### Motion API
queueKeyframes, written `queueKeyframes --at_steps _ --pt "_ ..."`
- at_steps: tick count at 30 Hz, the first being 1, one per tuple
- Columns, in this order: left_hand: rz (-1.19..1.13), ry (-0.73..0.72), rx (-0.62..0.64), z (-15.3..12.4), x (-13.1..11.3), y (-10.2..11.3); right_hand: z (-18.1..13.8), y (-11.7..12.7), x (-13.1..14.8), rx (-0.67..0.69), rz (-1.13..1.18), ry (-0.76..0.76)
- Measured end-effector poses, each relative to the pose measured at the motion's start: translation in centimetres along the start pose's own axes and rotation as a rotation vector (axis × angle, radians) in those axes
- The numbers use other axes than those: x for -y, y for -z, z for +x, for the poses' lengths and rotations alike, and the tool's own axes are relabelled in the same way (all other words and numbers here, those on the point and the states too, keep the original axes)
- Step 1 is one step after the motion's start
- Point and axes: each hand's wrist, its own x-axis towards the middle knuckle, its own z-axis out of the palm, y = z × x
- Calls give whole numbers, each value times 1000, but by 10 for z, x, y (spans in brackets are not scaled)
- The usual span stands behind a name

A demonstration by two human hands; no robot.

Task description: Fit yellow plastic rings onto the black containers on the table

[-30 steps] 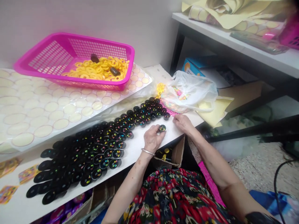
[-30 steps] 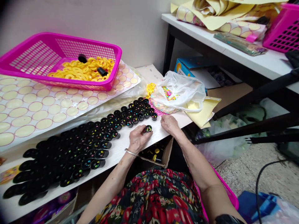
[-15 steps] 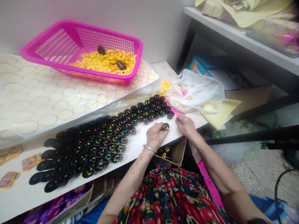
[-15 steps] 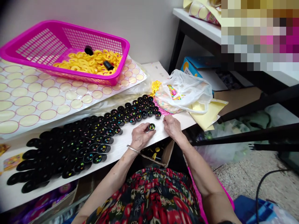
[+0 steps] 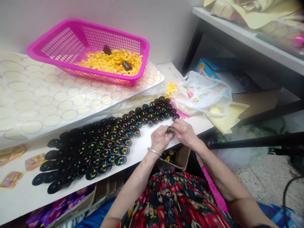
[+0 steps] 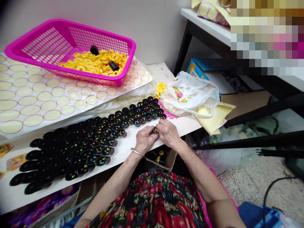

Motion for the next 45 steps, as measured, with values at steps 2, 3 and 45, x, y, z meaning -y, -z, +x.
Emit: queueKeyframes --at_steps 2,3,45 --pt "8 1 2 0 0 1 1 1 2 36 -67 -5" --pt "10 4 3 1 -1 1 1 0 3 52 -100 2" --pt "-46 47 4 2 -3 9 135 26 -101 -201 262 -614"
